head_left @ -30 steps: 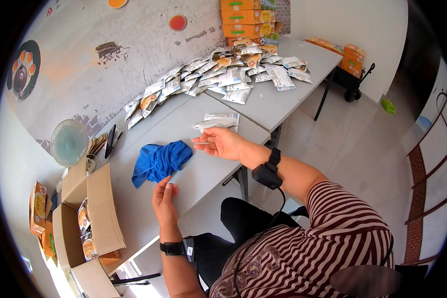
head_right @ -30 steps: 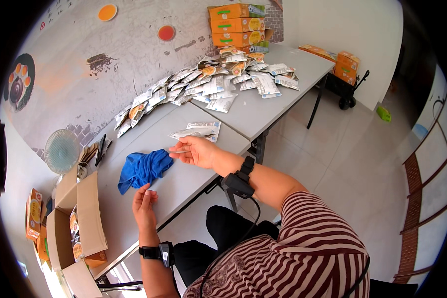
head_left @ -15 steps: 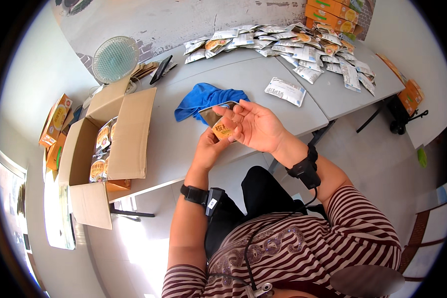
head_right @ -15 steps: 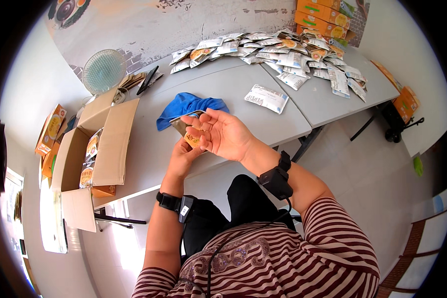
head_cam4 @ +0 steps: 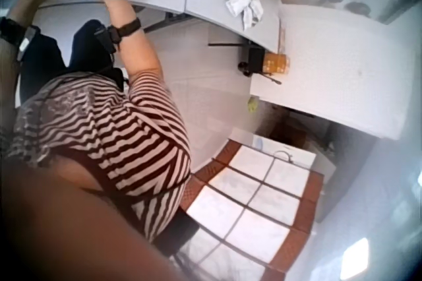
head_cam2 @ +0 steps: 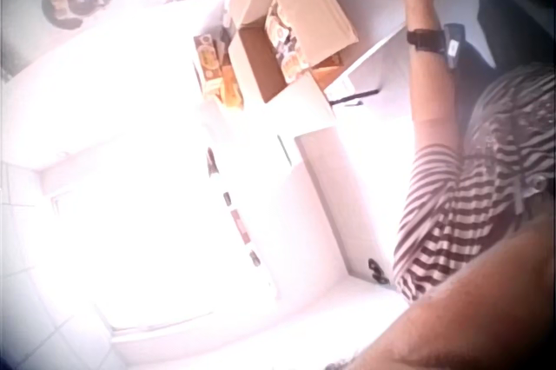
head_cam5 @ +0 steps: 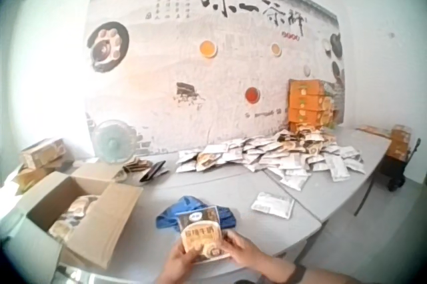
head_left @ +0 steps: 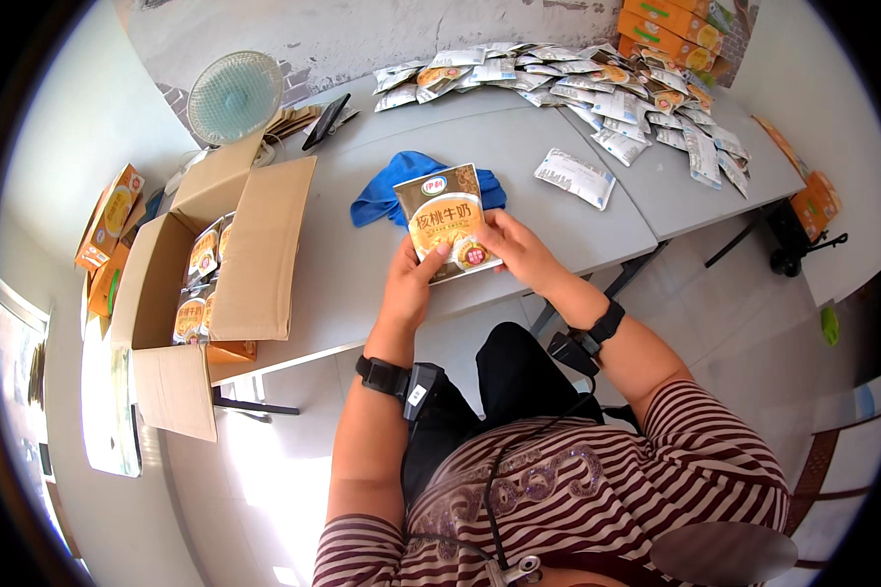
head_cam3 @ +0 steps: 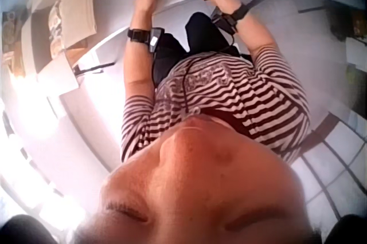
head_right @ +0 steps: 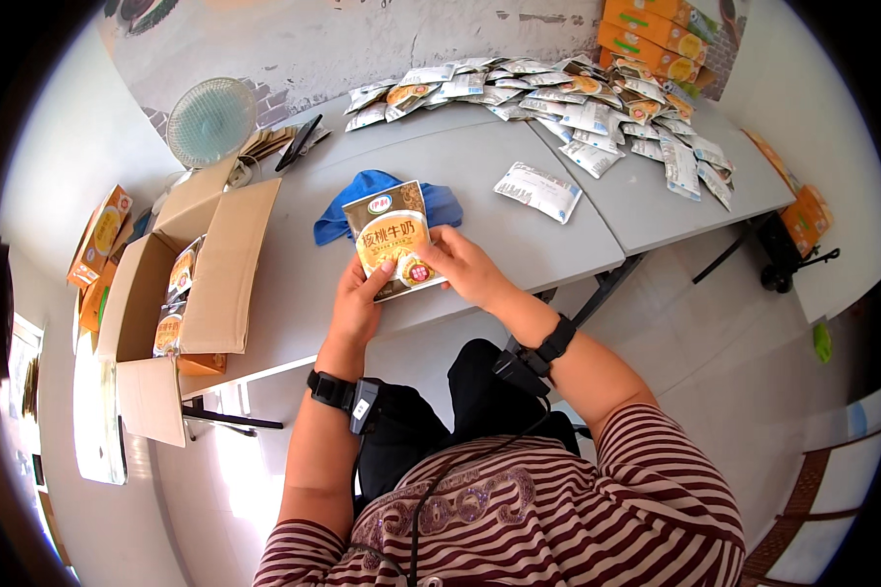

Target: The person repeatedly picks up small rectangular packages from a large pile on a table, briefly wipes them with a blue cloth, and places them into a cardboard box. The person also handles larger orange boxes, moving them around the workspace.

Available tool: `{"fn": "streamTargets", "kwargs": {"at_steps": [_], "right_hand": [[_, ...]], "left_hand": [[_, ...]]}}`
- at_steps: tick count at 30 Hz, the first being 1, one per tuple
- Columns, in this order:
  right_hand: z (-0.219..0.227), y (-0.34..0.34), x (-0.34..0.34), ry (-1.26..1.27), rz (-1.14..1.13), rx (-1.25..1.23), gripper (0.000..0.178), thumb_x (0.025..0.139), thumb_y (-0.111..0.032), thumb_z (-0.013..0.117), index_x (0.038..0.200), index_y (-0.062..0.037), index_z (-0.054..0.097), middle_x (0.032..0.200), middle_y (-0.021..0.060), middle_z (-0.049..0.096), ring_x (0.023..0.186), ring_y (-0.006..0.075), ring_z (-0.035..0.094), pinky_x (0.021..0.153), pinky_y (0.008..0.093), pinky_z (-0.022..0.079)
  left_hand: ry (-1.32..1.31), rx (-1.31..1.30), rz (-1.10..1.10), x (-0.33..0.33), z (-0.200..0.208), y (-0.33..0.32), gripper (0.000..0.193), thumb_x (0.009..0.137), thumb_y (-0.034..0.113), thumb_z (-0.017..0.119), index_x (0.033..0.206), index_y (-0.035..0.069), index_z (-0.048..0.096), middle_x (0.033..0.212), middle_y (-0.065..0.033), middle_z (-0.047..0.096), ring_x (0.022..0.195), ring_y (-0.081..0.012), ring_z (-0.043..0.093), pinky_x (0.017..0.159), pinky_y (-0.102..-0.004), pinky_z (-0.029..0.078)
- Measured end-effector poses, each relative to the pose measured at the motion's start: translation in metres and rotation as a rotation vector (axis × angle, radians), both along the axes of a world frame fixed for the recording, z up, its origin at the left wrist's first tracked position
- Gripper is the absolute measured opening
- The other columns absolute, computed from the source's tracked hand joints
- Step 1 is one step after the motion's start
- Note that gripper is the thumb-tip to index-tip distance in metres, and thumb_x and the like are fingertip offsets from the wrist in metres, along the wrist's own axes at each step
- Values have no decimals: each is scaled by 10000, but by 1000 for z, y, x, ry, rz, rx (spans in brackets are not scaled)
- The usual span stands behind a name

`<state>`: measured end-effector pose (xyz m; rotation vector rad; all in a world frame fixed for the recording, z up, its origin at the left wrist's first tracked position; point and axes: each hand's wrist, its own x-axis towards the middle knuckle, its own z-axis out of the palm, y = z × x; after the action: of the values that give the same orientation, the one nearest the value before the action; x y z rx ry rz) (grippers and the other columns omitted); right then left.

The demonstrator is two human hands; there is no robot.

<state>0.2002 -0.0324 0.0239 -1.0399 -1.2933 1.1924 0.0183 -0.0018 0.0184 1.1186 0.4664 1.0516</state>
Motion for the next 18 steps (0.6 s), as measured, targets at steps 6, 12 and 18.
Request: {"fn": "streamTargets", "kwargs": {"at_steps": [6, 12, 18], "right_hand": [[-2, -4, -17, -86, 44, -22, 473, 851, -427, 626, 1075, -29, 505, 829, 27, 584, 608, 73, 516, 521, 227, 434], [-5, -6, -10, 22, 75, -19, 408, 873, -313, 626, 1154, -43, 504, 828, -25, 553, 580, 27, 429, 505, 178, 371], [-4, -3, 9, 55, 279, -125, 406, 878, -224, 621, 1207, -17, 506, 885, 0, 582, 659, 36, 497, 573, 180, 420]], "left_hand": [[16, 31, 63, -1, -5, 2, 305, 916, 95, 539, 1202, 2, 493, 1137, -88, 608, 1036, -164, 580, 897, -304, 451], [-2, 2, 51, -1, -7, 1, 317, 940, 179, 517, 1199, -1, 494, 1147, -95, 600, 1051, -171, 574, 919, -314, 438], [-282, -207, 87, -3, 2, 1, 396, 987, 315, 396, 1180, -14, 502, 1164, -111, 586, 1064, -197, 572, 932, -326, 438]]}}
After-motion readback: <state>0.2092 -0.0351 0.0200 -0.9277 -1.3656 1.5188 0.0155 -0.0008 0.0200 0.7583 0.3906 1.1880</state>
